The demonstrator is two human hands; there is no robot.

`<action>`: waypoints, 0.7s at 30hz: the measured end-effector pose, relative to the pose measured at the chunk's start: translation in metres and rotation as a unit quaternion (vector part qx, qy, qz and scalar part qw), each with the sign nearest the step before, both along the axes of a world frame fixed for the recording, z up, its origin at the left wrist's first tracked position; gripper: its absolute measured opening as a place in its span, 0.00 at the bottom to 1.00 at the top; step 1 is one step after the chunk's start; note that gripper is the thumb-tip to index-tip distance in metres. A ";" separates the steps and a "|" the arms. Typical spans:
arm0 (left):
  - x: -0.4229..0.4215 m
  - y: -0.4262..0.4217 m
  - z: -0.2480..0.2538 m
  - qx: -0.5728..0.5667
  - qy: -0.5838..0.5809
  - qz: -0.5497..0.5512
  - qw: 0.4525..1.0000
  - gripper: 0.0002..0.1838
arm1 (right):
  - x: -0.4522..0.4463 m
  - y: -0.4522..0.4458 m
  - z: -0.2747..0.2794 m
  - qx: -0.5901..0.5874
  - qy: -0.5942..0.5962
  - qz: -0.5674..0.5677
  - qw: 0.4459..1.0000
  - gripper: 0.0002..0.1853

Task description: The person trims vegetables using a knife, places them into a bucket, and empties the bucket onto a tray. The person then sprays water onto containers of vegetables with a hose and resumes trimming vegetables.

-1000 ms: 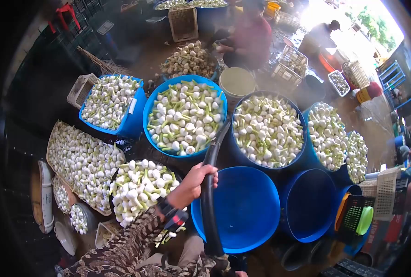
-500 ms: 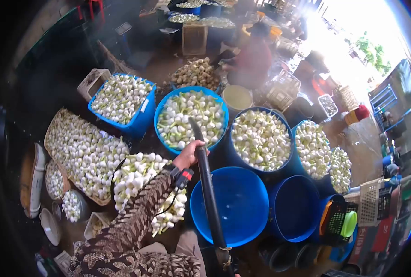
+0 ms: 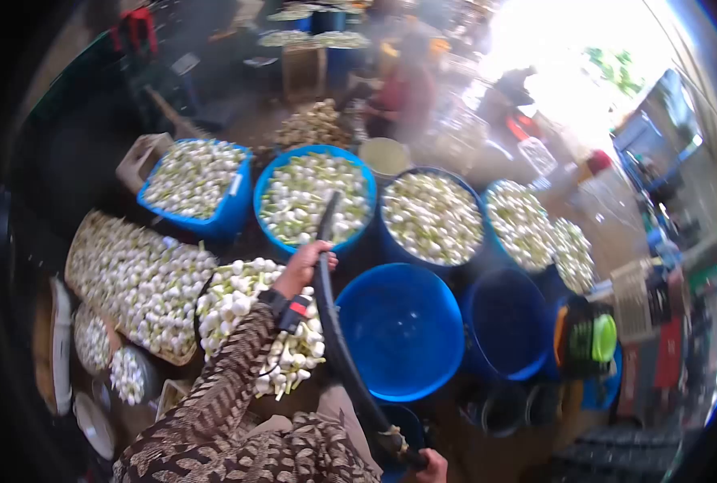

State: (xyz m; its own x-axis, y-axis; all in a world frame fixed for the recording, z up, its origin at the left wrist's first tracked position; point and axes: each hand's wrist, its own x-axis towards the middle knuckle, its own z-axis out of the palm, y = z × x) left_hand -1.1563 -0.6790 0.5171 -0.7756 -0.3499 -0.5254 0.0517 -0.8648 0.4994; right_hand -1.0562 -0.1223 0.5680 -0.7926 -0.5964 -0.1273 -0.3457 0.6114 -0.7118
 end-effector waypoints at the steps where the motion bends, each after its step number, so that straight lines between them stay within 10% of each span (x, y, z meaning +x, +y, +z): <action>1: 0.007 -0.003 0.000 0.030 0.007 0.002 1.000 0.06 | 0.006 -0.001 -0.003 0.015 0.031 0.010 0.999 0.12; 21: -0.005 0.160 0.091 -0.120 0.081 -0.230 0.962 0.11 | 0.233 0.046 0.032 -0.005 0.140 -0.133 0.981 0.13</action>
State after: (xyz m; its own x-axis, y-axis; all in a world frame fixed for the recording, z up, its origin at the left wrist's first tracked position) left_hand -1.1613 -0.5193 0.6083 -0.9424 -0.0463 -0.3311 -0.2148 -0.6750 0.7058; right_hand -0.8230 -0.0758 0.6005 -0.9232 -0.3643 0.1226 -0.3582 0.6998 -0.6180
